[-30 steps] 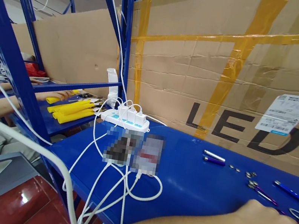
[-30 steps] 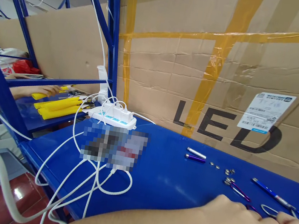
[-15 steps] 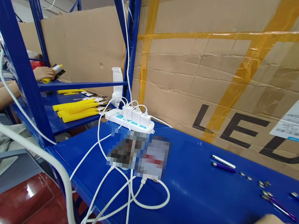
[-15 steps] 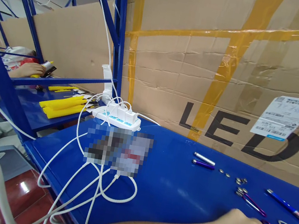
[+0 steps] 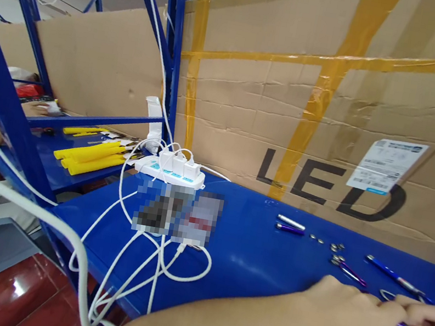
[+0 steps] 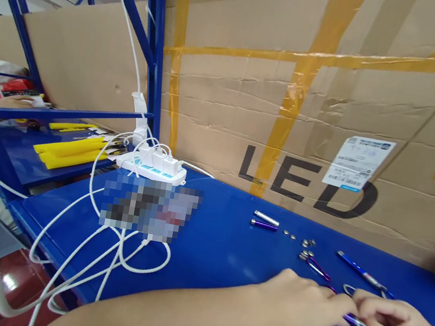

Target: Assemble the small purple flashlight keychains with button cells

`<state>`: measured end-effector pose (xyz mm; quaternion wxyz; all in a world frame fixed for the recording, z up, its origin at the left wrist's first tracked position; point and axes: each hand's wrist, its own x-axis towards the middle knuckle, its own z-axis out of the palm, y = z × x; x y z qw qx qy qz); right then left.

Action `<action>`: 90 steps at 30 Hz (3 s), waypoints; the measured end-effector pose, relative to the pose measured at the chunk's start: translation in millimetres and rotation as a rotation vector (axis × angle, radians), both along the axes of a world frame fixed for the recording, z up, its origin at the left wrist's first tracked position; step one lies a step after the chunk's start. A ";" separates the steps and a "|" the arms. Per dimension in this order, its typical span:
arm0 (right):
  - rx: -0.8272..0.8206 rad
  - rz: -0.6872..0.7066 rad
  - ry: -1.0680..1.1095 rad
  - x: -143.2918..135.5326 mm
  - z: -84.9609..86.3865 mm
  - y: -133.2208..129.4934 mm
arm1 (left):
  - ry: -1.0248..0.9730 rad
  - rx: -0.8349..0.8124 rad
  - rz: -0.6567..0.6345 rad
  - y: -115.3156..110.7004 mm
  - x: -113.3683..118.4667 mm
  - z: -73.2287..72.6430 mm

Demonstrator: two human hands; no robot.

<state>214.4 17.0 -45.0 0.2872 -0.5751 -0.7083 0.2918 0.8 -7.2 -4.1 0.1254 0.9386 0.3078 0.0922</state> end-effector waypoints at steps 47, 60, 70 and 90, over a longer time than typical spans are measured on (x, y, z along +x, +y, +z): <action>-0.078 0.148 0.333 -20.8 44.3 -48.0 | -0.243 0.172 0.048 -24.4 5.2 6.5; 0.326 0.091 0.282 -23.2 38.9 -43.2 | -0.222 0.228 0.206 -20.1 6.7 2.3; 0.477 0.157 0.135 -11.3 38.7 -37.9 | -0.145 0.153 0.098 -23.3 4.5 7.3; 0.211 0.126 0.157 -14.4 39.1 -43.1 | -0.210 0.139 0.065 -22.3 3.6 3.5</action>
